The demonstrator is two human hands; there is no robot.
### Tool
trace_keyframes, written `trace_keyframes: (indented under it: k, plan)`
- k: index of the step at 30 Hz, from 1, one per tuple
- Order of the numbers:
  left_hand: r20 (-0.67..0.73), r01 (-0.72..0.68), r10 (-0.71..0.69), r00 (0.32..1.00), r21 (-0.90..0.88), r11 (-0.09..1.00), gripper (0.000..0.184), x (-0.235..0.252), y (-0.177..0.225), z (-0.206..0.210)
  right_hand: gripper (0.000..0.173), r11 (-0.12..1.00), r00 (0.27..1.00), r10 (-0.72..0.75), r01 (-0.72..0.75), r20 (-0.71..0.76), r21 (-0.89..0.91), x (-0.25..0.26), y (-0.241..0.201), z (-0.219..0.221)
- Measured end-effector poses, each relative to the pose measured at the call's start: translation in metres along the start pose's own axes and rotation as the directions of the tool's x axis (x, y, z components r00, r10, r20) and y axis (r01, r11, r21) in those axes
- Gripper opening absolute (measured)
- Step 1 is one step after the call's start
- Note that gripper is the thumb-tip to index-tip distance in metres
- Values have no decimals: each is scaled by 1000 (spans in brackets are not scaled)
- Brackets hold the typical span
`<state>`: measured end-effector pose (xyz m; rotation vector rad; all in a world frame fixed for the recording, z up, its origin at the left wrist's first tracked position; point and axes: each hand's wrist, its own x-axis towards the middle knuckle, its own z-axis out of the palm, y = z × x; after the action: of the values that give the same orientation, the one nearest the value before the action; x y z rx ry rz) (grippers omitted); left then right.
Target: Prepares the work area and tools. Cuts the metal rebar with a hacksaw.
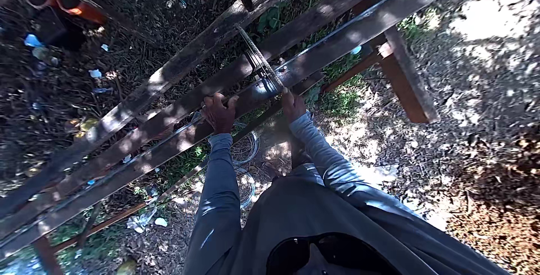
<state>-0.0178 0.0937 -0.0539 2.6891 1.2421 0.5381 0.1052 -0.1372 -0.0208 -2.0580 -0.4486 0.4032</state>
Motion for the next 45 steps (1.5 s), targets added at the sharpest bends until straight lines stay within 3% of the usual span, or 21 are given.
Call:
trace_keyframes:
  k: [5,8,10,13,16,21,25,28,30,34,37,39,42,45]
  plan:
    - [15,-30,29,999,42,999,57,-1,-2,7,78,999,999,1,1,52,-52,-68,38,-29]
    - [84,-43,37,996,79,996,57,-2,-3,7,79,1000,1000,8,-8,-1,10,-103,58,-39]
    - [87,-45,39,995,77,996,60,-2,-3,8,77,999,999,32,-32,3,-26,-94,42,-38]
    - [79,-33,26,997,79,996,60,-1,-3,8,72,988,997,60,-54,41,-141,-34,5,-14]
    - [90,-27,21,996,70,997,61,-2,-3,6,70,993,1000,-19,18,-5,-117,12,-10,13]
    - [118,-43,36,992,57,997,59,-1,-3,4,72,996,1000,-13,13,-3,-93,15,-11,14]
    - [166,-31,21,986,54,998,61,2,-4,2,77,995,999,-2,6,41,-100,-39,20,-6]
    - [184,-43,33,982,55,998,65,1,-7,4,80,999,1000,3,-4,-25,-46,-109,56,-27]
    - [178,-40,32,984,44,998,64,0,-7,6,79,999,999,10,-11,-34,-43,-122,56,-36]
    - [175,-32,24,984,45,998,64,3,-8,5,74,988,997,69,-66,21,-142,-51,-1,-15]
    - [178,-24,15,984,52,998,61,-1,-6,2,72,990,997,82,-82,-1,-117,10,-14,13]
    - [171,-26,15,985,58,998,62,3,-5,1,71,994,998,56,-56,-9,-89,19,-15,15]
    - [185,-17,5,983,61,998,61,3,-5,0,76,996,999,20,-16,43,-88,-20,3,0]
    - [164,-34,25,986,48,998,62,2,-6,3,78,997,1000,-11,10,-13,-74,-89,44,-20]
